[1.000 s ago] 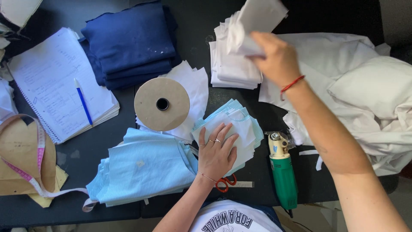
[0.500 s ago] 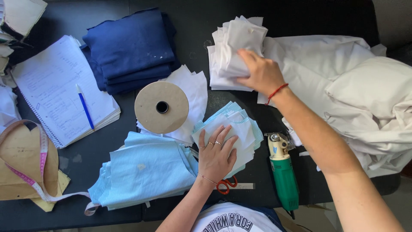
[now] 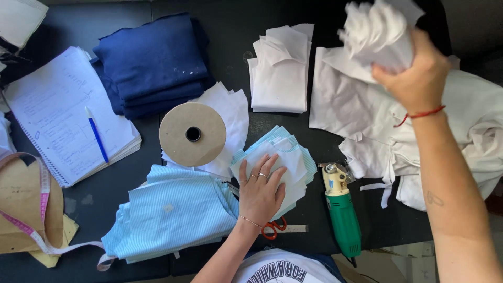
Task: Measuring and cutting elastic strips and organizing fabric pieces for garment assembly
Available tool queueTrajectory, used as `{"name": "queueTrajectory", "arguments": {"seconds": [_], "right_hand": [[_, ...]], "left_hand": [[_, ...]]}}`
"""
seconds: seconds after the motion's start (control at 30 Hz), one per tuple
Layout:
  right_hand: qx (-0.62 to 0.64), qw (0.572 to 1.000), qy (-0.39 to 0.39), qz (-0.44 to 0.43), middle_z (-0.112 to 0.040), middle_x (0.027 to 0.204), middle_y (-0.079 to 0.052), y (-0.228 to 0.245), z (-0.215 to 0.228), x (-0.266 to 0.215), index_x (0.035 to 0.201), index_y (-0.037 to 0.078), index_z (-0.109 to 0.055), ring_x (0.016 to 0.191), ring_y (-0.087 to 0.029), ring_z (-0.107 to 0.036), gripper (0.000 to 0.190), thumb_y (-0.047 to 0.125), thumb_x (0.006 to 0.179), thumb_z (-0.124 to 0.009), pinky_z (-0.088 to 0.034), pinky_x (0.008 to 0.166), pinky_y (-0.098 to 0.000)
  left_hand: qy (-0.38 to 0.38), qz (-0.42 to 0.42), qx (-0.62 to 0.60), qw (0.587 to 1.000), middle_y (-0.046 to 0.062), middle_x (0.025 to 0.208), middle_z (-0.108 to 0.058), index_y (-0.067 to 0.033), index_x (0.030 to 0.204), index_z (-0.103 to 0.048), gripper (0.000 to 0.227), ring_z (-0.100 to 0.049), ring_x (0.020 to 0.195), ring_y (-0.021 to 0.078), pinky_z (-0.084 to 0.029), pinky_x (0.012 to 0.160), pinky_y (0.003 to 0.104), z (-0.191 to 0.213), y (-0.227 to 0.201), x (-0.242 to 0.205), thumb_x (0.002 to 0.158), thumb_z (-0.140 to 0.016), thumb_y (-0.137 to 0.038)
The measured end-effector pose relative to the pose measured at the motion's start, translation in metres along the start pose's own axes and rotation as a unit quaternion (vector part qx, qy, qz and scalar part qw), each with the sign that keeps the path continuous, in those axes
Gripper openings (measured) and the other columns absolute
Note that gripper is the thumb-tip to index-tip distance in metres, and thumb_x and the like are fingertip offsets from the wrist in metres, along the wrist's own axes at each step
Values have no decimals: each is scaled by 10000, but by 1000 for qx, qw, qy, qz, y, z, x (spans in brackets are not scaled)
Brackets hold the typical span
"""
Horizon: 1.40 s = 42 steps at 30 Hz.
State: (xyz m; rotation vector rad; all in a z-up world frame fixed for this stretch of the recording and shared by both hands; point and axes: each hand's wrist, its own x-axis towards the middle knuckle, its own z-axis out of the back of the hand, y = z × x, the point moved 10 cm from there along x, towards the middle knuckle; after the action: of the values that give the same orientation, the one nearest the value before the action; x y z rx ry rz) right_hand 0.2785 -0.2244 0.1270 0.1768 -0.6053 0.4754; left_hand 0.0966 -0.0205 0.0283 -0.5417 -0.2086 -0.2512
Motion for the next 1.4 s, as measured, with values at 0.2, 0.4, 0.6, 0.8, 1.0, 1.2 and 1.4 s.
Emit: {"name": "queueTrajectory", "arguments": {"seconds": [0.2,0.4,0.6,0.8,1.0,1.2,1.4], "right_hand": [[-63,873,469,-120,-399,1217,-72,19,-111,-89,1183,57,-389,1001,-287,-504,668,278,636,-702,-523,688,-455],[62,984,166,25,-613,1072,-73,79,-102,-8,1041,68,-616,962,-249,-544,244,114,805,-575,-395,862,-376],[246,875,387,-158,-376,1306,-85,69,-209,11,1235,98,-381,1123,-353,-347,437,21,804,-369,-287,949,-487],[193,909,349,-123,-314,1359,-76,34,-227,5,1273,72,-333,823,-342,-483,522,188,792,-500,-330,848,-406],[307,925,161,157,-567,1085,-108,136,-141,-16,1051,63,-571,966,-299,-536,545,423,667,-713,-412,850,-359],[250,939,224,78,-581,1110,-2,118,-158,-29,1012,124,-583,973,-208,-563,208,238,838,-572,-462,783,-309],[153,958,243,-8,-606,721,-71,80,-180,-18,1023,226,-457,697,-276,-617,208,340,853,-493,-484,597,-391]], "left_hand": [[45,34,15,998,16,1121,-535,-173,917,-584,182,-458,1093,211,-182,951,451,-16,10,18,741,-538,-186],[-30,-5,44,999,17,1040,-573,-169,851,-593,116,-516,975,188,-287,883,387,4,3,27,794,-498,-206],[-38,-5,27,999,18,1050,-578,-167,848,-591,102,-529,985,192,-294,880,386,7,6,27,797,-508,-195],[-22,17,7,1000,26,1070,-580,-171,874,-595,121,-519,1016,208,-297,904,399,0,12,24,815,-502,-220],[-60,17,54,997,-27,1045,-523,-245,915,-535,163,-474,1047,134,-256,957,410,-17,16,15,756,-510,-275],[-56,15,46,997,-27,1065,-521,-234,923,-534,183,-475,1048,140,-257,954,410,-20,17,13,747,-505,-272],[-21,33,22,999,-29,1087,-517,-228,930,-535,159,-466,1077,130,-218,992,416,-23,19,11,775,-516,-253]]}}
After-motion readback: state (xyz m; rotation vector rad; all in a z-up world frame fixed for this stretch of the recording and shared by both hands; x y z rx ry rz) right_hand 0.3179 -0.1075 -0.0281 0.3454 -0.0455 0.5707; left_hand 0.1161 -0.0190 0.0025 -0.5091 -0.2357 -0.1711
